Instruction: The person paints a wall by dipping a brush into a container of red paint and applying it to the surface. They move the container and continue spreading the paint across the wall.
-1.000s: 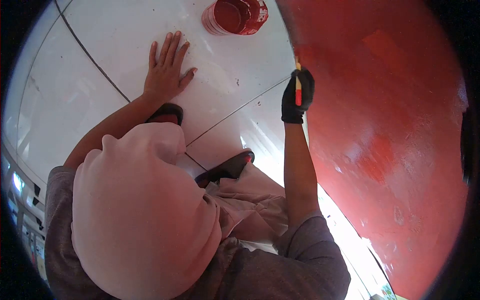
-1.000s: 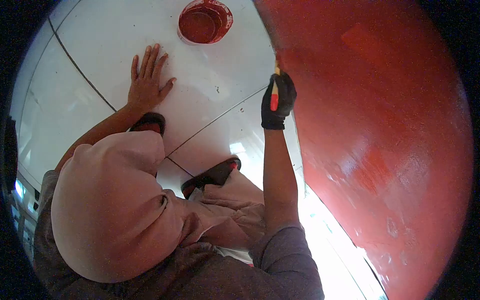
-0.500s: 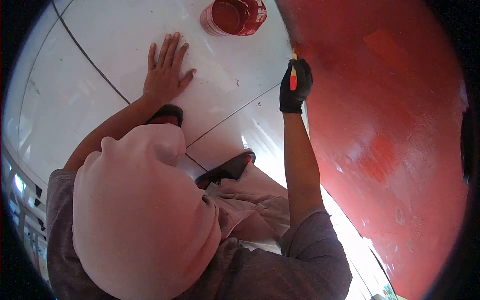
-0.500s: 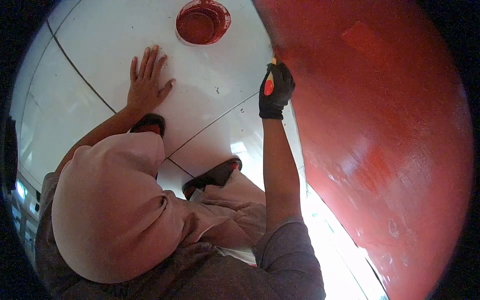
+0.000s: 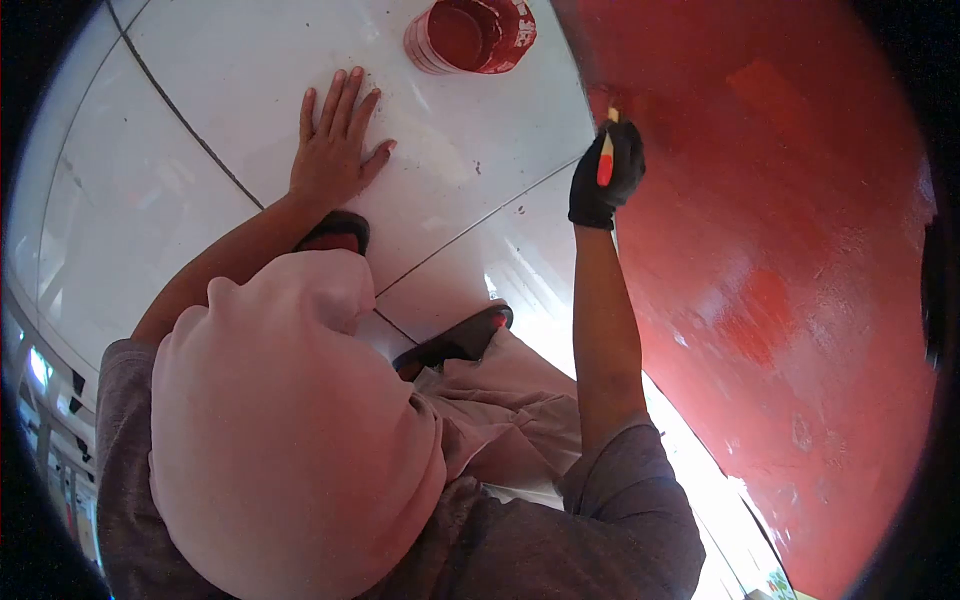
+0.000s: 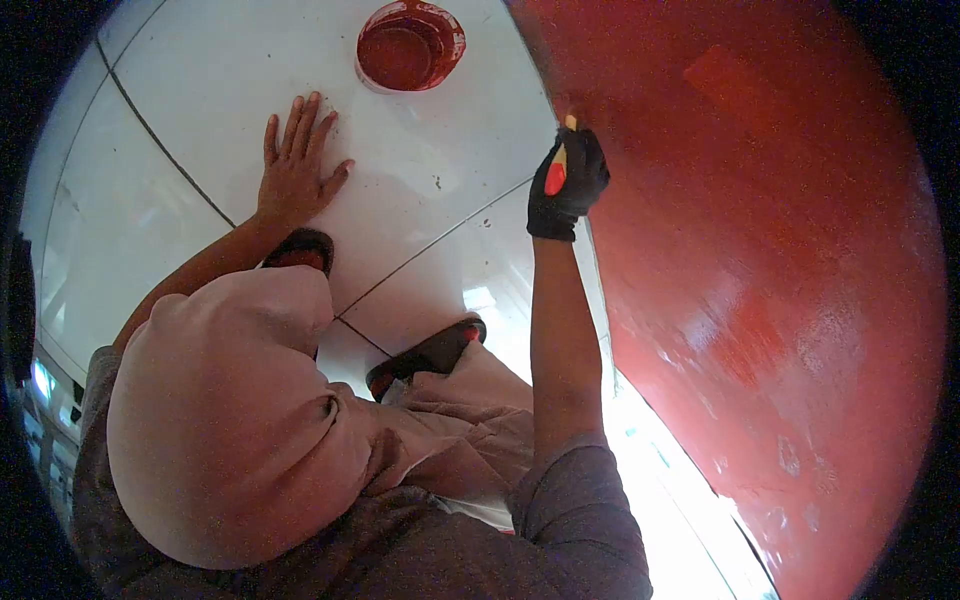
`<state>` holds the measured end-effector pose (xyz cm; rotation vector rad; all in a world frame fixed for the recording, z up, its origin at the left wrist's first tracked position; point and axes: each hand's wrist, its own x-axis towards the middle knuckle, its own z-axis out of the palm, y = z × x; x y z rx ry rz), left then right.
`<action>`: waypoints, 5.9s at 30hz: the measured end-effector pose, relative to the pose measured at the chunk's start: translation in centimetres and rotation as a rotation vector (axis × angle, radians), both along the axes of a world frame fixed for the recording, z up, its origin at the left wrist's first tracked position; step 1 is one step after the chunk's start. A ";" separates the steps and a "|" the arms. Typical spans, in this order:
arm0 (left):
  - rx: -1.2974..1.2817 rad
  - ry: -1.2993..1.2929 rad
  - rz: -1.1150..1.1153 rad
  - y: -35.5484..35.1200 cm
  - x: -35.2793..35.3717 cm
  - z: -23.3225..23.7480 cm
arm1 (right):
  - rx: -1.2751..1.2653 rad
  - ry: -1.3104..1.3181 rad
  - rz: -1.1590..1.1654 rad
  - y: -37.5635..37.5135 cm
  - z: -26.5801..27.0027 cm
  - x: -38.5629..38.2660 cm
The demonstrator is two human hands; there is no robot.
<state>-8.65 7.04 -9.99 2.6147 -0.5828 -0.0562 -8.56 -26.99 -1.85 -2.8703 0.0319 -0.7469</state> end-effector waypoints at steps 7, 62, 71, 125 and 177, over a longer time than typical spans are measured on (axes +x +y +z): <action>0.022 -0.015 -0.007 -0.2 0.0 0.0 | -0.044 -0.051 0.099 0.4 -0.9 -0.2; 0.019 -0.062 0.013 0.0 0.1 0.4 | -0.249 -0.290 -0.133 2.9 7.4 -2.1; 0.020 -0.030 -0.001 -0.2 0.2 1.1 | 0.110 -0.254 0.003 4.6 9.5 3.5; -0.032 -0.075 0.002 -0.2 0.1 0.9 | -0.294 -0.753 0.090 1.5 26.2 4.3; -0.057 -0.008 0.001 0.1 0.0 1.3 | -0.014 -0.280 0.262 5.8 19.1 9.7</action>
